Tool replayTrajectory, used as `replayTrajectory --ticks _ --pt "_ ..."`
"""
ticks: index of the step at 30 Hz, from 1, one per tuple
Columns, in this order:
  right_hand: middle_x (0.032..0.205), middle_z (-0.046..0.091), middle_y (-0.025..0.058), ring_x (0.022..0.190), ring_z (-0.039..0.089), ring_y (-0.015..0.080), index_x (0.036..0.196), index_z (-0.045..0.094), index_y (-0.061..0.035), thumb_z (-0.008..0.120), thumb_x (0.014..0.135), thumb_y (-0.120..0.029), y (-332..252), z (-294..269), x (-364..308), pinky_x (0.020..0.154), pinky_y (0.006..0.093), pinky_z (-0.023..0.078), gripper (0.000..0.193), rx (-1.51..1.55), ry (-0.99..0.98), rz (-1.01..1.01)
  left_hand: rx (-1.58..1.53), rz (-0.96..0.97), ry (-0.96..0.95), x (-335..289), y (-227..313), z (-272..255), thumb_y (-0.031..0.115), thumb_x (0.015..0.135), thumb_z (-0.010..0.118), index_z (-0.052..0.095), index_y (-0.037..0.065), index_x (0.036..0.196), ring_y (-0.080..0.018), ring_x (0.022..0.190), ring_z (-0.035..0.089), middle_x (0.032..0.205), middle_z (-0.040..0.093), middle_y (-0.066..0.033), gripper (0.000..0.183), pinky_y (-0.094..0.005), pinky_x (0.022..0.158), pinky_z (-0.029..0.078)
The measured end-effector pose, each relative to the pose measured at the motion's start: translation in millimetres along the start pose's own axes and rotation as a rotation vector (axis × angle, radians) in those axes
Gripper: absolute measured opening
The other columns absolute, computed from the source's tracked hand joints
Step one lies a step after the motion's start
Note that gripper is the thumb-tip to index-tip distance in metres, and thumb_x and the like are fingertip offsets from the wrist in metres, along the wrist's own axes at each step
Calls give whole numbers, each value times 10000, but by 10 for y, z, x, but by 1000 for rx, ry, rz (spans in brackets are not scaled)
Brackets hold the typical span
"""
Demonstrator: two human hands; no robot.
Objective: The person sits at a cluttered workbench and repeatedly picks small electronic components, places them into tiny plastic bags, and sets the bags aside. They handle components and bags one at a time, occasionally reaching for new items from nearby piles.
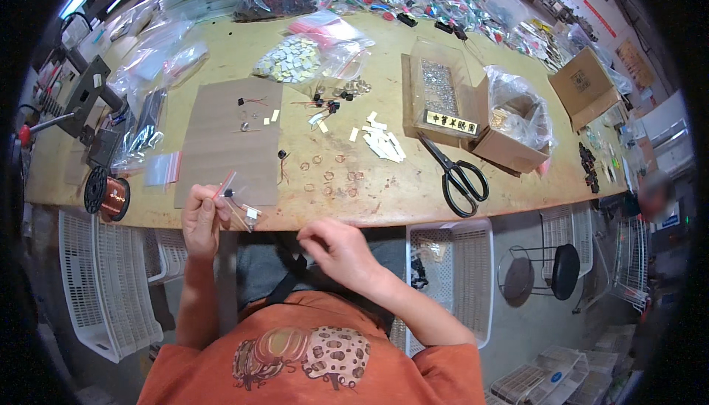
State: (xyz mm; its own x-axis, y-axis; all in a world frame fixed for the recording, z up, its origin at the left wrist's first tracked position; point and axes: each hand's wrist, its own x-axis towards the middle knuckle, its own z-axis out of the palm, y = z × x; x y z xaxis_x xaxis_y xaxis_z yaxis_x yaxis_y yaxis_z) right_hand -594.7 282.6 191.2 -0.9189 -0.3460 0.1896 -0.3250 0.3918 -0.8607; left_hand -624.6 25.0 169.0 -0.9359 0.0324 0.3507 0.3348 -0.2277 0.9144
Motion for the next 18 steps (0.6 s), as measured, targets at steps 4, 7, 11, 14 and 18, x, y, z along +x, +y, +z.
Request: replayTrajectory --ticks 4,7,11,14,18 --pt "808 618 118 731 661 246 941 661 -38 690 826 -44 127 -318 0 634 330 521 118 -280 272 22 -44 1 73 59 -70 13 199 1022 478 529 61 902 -38 662 450 789 519 -2 190 -182 570 337" --pt "836 595 109 713 620 268 1014 654 -59 714 799 -63 208 -426 78 634 351 506 223 -418 309 37 -40 -44 102 41 -98 7 226 1017 496 547 74 920 -30 646 443 742 523 21 188 -174 575 329" --pt "817 594 99 740 603 294 951 660 -70 714 789 -76 397 -384 106 653 379 493 171 -535 326 -16 -49 -80 76 36 -97 -23 229 1013 509 558 84 934 -13 641 437 723 533 39 173 -163 562 319" --pt "792 592 98 734 600 293 915 659 -62 701 793 -60 459 -363 123 656 376 494 130 -596 362 -87 -68 -87 65 8 -129 -70 217 1014 511 560 75 942 -8 660 461 746 544 40 167 -158 575 343" --pt "777 594 110 716 602 294 864 658 -43 690 793 -34 458 -360 136 645 364 493 79 -547 374 -66 -60 -89 48 7 -78 -39 219 1014 510 551 56 940 -31 696 497 782 539 23 183 -168 614 387"
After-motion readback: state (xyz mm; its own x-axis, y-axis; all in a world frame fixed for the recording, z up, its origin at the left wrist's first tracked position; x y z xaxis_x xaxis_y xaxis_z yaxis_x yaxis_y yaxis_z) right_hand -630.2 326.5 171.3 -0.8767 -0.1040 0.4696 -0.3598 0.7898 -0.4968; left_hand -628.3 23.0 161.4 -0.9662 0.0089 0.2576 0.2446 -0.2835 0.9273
